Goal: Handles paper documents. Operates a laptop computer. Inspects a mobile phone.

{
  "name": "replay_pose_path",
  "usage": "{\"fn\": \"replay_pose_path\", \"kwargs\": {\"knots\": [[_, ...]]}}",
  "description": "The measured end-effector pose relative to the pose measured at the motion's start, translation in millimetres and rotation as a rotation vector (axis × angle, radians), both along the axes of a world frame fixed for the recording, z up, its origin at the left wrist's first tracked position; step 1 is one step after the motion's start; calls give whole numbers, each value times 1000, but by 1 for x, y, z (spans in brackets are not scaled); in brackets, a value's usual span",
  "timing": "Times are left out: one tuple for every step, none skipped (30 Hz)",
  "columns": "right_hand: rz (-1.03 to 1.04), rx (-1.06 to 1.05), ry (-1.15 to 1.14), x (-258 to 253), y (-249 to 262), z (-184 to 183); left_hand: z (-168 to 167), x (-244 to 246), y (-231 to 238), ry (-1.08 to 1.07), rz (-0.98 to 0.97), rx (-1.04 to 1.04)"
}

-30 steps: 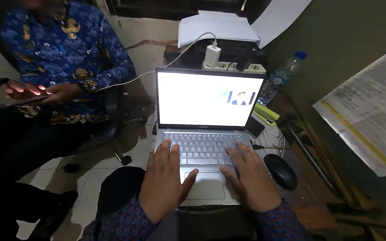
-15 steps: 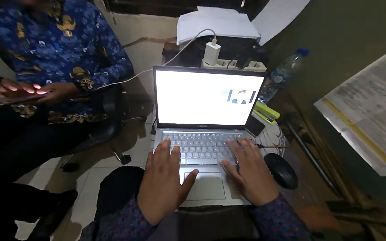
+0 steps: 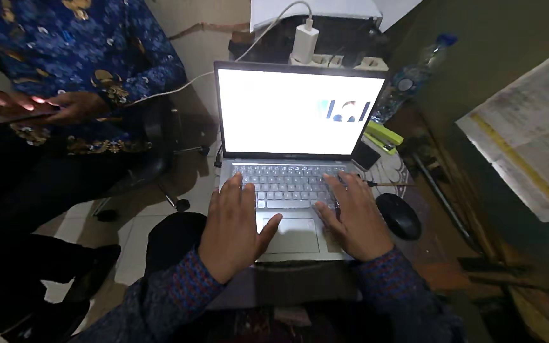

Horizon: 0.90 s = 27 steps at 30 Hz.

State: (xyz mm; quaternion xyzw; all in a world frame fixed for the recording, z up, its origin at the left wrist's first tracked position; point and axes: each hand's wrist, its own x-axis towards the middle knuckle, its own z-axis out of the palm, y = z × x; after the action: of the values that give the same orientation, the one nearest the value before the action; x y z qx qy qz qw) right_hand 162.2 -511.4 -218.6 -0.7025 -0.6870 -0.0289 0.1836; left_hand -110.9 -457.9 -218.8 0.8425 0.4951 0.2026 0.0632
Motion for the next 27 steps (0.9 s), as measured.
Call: {"fn": "replay_pose_path", "kwargs": {"knots": [[7, 2, 2, 0, -1, 0, 1, 0, 0, 0, 0, -7], [14, 2, 4, 0, -1, 0, 1, 0, 0, -4, 1, -5], [21, -2, 2, 0, 0, 0, 0, 0, 0, -6, 3, -3], [20, -13, 2, 0, 0, 0, 0, 0, 0, -5, 5, -4], [18, -25, -2, -1, 0, 0, 0, 0, 0, -2, 7, -9], [15, -37, -6, -2, 0, 1, 0, 1, 0, 0, 11, -11], [14, -43, -9, -2, 1, 1, -1, 1, 0, 1, 15, -13], [14, -46, -10, -2, 1, 1, -1, 1, 0, 2, 18, -15], [16, -44, -11, -2, 1, 1, -1, 1, 0, 1, 19, -15], [17, -40, -11, -1, 1, 1, -1, 1, 0, 1, 18, -15], [18, -36, -12, -1, 1, 1, 0, 1, 0, 1, 18, -14], [20, -33, -11, -1, 1, 1, 0, 1, 0, 2, 19, -15], [22, -35, -8, -1, 1, 2, 1, 1, 0, 6, 20, -22], [24, -38, -3, -2, 1, 3, 2, 1, 0, 10, 22, -32], [30, -40, -1, -2, 1, 3, 2, 1, 1, 16, 23, -39], [47, -41, -2, -3, 1, 4, 2, 1, 1, 21, 24, -45], [78, -45, -6, -3, 0, 4, 3, 1, 1, 21, 23, -45], [114, -54, -8, -4, 0, 5, 3, 2, 1, 20, 23, -43], [158, -59, -16, -6, 0, 4, 2, 2, 1, 19, 21, -40], [198, -62, -23, -6, -1, 4, 2, 2, 1, 15, 18, -35], [227, -74, -31, -7, -1, 4, 2, 2, 1, 13, 17, -30], [244, -87, -42, -8, -1, 5, 2, 2, 1, 13, 17, -26], [253, -98, -57, -8, -1, 5, 2, 2, 1, 14, 17, -21], [255, -109, -68, -8, -1, 6, 2, 2, 1, 10, 16, -15], [255, -116, -75, -8, 0, 6, 3, 2, 1, 6, 14, -11], [254, -123, -82, -7, 0, 6, 3, 2, 1, 4, 13, -14], [256, -124, -85, -7, -1, 6, 3, 2, 1, 1, 14, -17]]}}
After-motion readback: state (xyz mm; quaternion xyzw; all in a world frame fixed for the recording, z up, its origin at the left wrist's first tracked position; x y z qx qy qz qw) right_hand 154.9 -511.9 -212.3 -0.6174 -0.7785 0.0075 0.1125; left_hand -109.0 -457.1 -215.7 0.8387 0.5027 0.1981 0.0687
